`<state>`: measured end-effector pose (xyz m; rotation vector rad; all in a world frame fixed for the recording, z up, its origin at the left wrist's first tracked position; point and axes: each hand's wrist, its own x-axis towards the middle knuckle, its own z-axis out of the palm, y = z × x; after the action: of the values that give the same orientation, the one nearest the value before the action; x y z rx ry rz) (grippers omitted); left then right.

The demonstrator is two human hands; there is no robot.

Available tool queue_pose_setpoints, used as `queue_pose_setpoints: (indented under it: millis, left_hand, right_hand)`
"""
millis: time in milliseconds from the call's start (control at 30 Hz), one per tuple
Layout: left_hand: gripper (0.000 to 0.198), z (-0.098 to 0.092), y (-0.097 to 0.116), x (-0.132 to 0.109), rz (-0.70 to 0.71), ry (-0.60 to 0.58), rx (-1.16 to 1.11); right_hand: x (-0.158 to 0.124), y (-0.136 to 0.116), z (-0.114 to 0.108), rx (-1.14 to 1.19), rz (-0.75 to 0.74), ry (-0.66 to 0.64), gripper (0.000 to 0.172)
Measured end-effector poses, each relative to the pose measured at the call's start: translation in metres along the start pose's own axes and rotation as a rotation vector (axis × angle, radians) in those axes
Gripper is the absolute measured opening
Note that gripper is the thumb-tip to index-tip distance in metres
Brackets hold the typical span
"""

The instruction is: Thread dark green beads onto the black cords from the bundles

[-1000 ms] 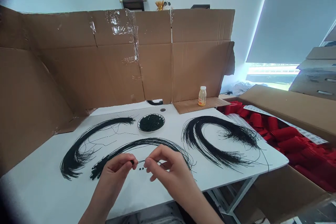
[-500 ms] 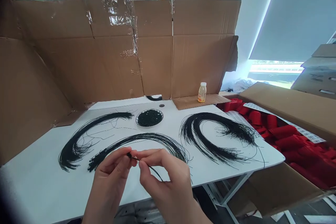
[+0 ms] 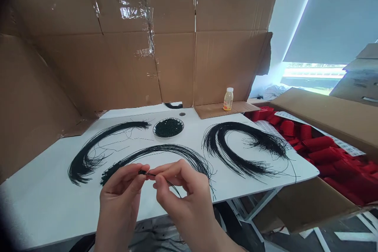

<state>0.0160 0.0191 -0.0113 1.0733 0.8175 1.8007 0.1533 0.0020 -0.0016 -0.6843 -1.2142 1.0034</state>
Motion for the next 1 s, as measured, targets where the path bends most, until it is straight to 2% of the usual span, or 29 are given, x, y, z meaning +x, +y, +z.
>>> queue_pose_setpoints:
  millis: [300, 600, 767, 1000]
  left_hand:
    - [0.013, 0.0014, 0.0035, -0.0029, 0.101, -0.056, 0.046]
    - [0.014, 0.0031, 0.001, -0.0052, 0.154, -0.039, 0.022]
    - [0.016, 0.001, 0.0002, -0.0053, 0.173, -0.078, 0.057]
    - [0.013, 0.0019, 0.001, -0.0057, 0.229, -0.082, 0.098]
  right_hand:
    - [-0.0024, -0.001, 0.0025, 0.018, 0.006, 0.012, 0.01]
    - [-0.0035, -0.0021, 0.0017, -0.088, -0.094, 0.031, 0.013]
    - [-0.0026, -0.0032, 0.0008, -0.125, -0.141, 0.025, 0.014]
    - [-0.001, -0.0062, -0.0011, -0.165, -0.121, 0.017, 0.013]
